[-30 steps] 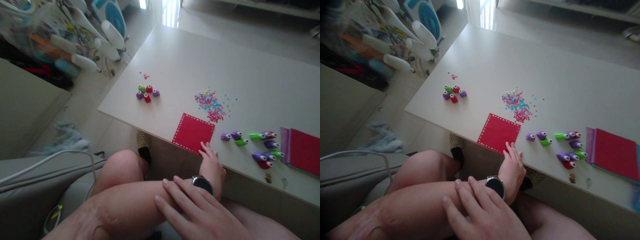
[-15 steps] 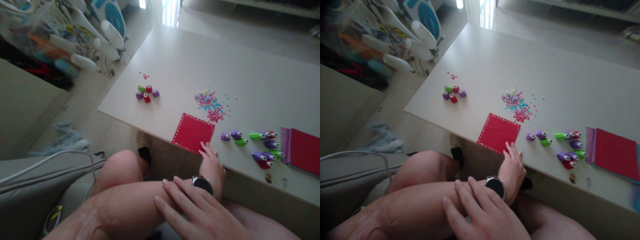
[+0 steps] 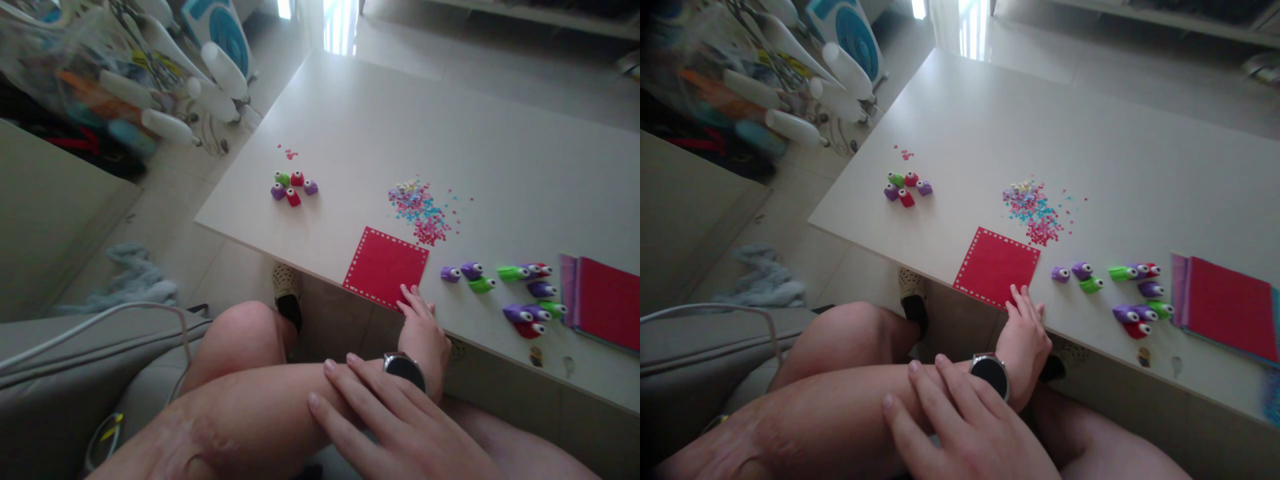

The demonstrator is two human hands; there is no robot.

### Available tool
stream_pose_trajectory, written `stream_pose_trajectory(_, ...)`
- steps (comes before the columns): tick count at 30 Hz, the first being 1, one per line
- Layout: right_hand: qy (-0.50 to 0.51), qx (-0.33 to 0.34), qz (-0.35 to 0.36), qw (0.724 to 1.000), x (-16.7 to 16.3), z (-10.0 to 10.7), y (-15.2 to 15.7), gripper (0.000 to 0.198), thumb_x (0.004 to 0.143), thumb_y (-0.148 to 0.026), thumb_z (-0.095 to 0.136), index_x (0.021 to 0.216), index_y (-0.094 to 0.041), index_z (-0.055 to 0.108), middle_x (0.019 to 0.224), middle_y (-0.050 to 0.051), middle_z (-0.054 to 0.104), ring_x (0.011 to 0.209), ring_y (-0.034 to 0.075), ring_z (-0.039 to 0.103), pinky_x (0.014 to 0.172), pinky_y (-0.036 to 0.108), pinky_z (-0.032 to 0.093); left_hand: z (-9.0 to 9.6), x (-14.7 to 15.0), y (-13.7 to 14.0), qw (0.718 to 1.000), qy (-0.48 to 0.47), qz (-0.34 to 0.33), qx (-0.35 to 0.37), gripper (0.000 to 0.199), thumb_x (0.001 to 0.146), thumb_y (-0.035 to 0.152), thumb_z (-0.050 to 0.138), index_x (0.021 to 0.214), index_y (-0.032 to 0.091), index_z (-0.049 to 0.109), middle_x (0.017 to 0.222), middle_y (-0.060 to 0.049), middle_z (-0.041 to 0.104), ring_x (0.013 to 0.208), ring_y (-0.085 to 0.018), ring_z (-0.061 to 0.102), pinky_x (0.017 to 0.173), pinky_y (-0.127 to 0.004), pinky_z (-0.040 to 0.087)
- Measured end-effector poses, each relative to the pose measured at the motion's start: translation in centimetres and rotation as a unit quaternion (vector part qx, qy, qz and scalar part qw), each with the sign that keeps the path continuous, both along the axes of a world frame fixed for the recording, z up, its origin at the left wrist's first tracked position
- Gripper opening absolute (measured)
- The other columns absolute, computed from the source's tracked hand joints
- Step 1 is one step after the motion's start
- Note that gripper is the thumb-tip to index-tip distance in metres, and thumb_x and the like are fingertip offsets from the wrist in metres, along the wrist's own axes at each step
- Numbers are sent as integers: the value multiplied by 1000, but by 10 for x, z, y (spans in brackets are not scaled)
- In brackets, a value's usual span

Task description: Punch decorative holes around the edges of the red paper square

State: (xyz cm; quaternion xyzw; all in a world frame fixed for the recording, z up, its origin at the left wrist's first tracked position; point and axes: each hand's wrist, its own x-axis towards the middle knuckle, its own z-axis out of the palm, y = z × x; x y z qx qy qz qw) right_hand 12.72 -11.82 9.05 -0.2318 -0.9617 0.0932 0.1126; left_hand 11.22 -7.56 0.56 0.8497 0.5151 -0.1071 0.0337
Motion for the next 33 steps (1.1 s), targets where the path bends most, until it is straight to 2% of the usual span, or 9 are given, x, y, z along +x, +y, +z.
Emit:
stream_pose_trajectory(5,6,-6,-3,1000,-1,1,0,37,112,-27,53,146,-27,68,148,7,68,132,23,64,97,27,61,0,1,-1,1000,-3,0,2,49,107,23,44,150,6,58,151,-29,60,138,-42,66,97,-45,67)
stream_pose_trajectory(13,-2,-6,3,1000,0,1,0,39,110,-27,56,147,-26,66,149,9,67,133,24,64,98,29,61,-3,2,-2,1000,-8,10,13,49,106,20,42,149,8,61,151,-25,62,139,-38,66,98,-47,67)
stream_pose_trajectory(22,3,-10,-4,1000,0,1,0,37,112,-26,52,147,-26,66,149,7,67,133,23,64,98,28,60,-1,1,0,1000,-9,6,-8,49,106,21,44,150,7,60,152,-26,61,140,-39,65,98,-46,67)
stream_pose_trajectory(33,-4,-9,-1,1000,0,0,0,38,114,-29,52,149,-26,64,151,7,65,134,23,63,98,28,60,-2,1,-2,1000,4,-1,9,49,107,21,44,151,7,58,152,-27,61,139,-39,66,98,-45,66)
